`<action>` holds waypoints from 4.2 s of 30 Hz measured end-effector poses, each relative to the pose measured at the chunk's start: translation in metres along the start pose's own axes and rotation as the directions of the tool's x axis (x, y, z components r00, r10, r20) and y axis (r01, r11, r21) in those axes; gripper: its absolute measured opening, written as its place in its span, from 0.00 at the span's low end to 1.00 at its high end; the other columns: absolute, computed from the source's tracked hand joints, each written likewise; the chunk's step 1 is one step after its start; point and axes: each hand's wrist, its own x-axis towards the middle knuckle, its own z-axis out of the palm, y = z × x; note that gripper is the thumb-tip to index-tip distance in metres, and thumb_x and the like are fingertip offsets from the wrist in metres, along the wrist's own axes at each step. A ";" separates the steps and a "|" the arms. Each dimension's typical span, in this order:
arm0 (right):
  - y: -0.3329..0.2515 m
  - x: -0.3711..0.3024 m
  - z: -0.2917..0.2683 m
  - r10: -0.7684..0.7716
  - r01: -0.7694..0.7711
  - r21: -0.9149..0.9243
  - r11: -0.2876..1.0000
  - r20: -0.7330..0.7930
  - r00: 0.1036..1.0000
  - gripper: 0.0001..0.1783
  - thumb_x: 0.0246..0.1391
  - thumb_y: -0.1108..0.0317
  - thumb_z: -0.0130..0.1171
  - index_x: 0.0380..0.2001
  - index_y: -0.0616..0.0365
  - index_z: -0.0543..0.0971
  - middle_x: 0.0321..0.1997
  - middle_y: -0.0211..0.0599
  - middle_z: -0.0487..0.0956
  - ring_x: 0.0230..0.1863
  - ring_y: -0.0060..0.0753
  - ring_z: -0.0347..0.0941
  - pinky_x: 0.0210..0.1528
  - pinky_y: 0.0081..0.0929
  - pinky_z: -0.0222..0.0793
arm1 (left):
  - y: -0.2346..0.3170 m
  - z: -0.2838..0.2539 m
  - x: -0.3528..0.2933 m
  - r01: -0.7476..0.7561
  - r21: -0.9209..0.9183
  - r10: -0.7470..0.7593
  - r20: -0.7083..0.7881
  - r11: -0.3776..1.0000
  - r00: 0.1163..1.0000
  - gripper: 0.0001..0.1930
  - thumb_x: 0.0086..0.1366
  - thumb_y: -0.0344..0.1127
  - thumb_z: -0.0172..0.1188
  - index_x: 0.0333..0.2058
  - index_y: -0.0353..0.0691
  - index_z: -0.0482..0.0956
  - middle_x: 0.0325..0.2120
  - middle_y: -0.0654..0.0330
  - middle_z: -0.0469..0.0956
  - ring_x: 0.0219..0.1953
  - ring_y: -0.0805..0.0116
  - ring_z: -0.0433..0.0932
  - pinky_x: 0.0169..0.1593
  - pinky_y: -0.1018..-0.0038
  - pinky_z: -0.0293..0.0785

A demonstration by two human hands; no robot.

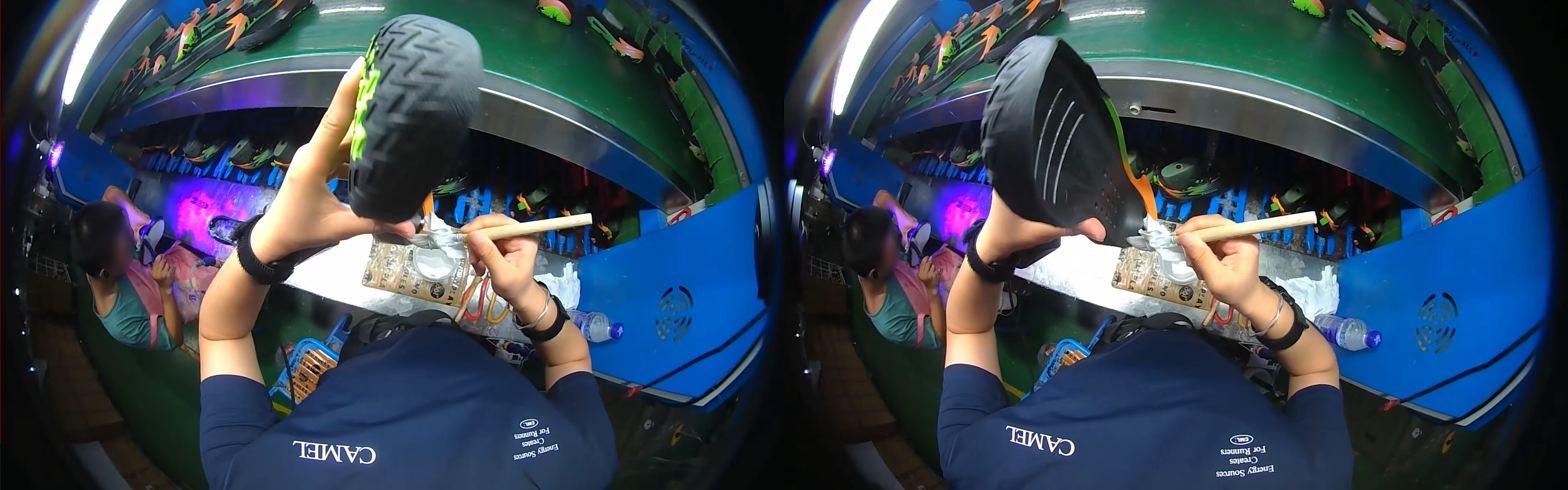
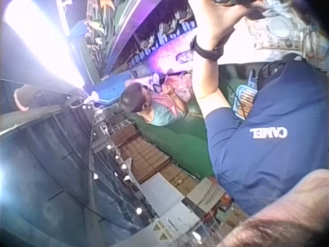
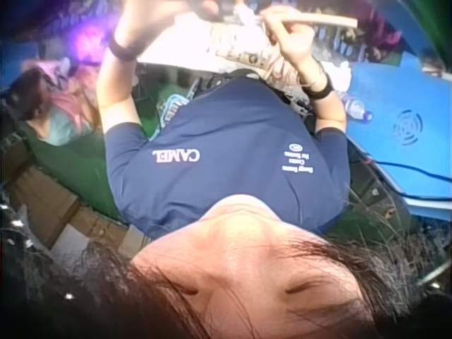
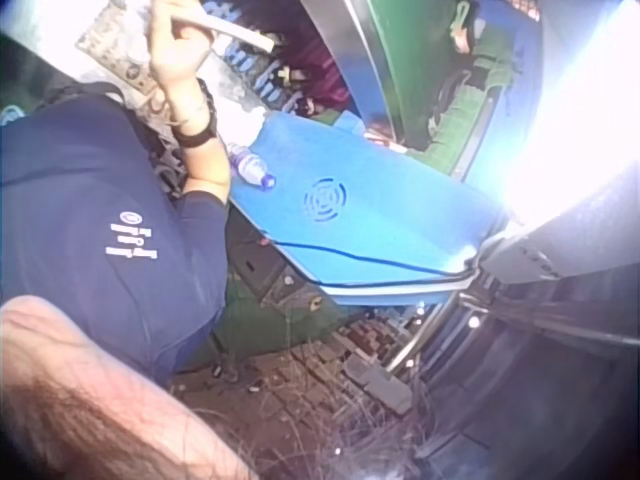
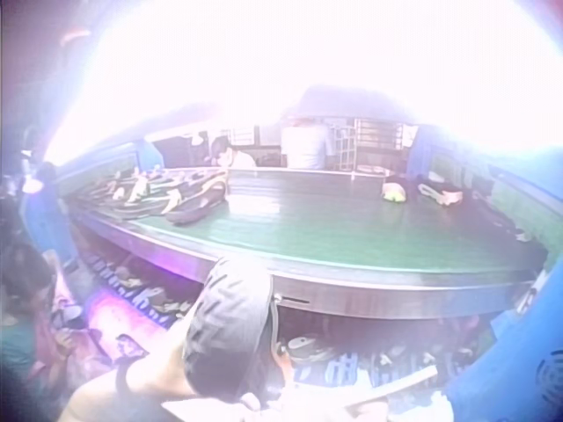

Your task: Applying glue to the edges of shoe soles using a brush and placing them on a conveyor belt.

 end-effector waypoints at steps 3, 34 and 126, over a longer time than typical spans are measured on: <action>-0.002 0.002 -0.004 -0.155 0.180 -0.381 0.907 0.095 0.983 0.04 0.47 0.77 0.53 0.29 0.66 0.73 0.21 0.32 0.73 0.20 0.15 0.66 0.20 0.13 0.60 | -0.008 -0.002 0.002 0.041 0.018 -0.042 0.043 0.999 0.998 0.57 0.33 0.27 0.72 0.59 0.40 0.40 0.55 0.55 0.56 0.51 0.70 0.63 0.49 0.73 0.64; -0.028 0.042 0.000 -0.491 0.623 -0.506 0.596 0.385 0.782 0.03 0.38 0.81 0.56 0.21 0.65 0.74 0.22 0.41 0.75 0.18 0.32 0.72 0.19 0.20 0.66 | -0.036 0.014 -0.003 0.381 -0.435 -0.343 0.168 0.816 0.924 0.50 0.40 0.27 0.68 0.59 0.43 0.43 0.39 0.56 0.71 0.37 0.72 0.73 0.41 0.77 0.71; -0.033 -0.111 -0.074 -0.306 0.186 -0.255 0.949 -0.600 0.739 0.09 0.50 0.69 0.50 0.31 0.66 0.69 0.13 0.31 0.65 0.10 0.15 0.56 0.12 0.10 0.50 | -0.138 -0.163 0.102 0.842 0.400 -0.641 -0.549 0.362 0.537 0.45 0.39 0.60 0.63 0.45 0.25 0.61 0.39 0.38 0.69 0.44 0.57 0.71 0.46 0.68 0.67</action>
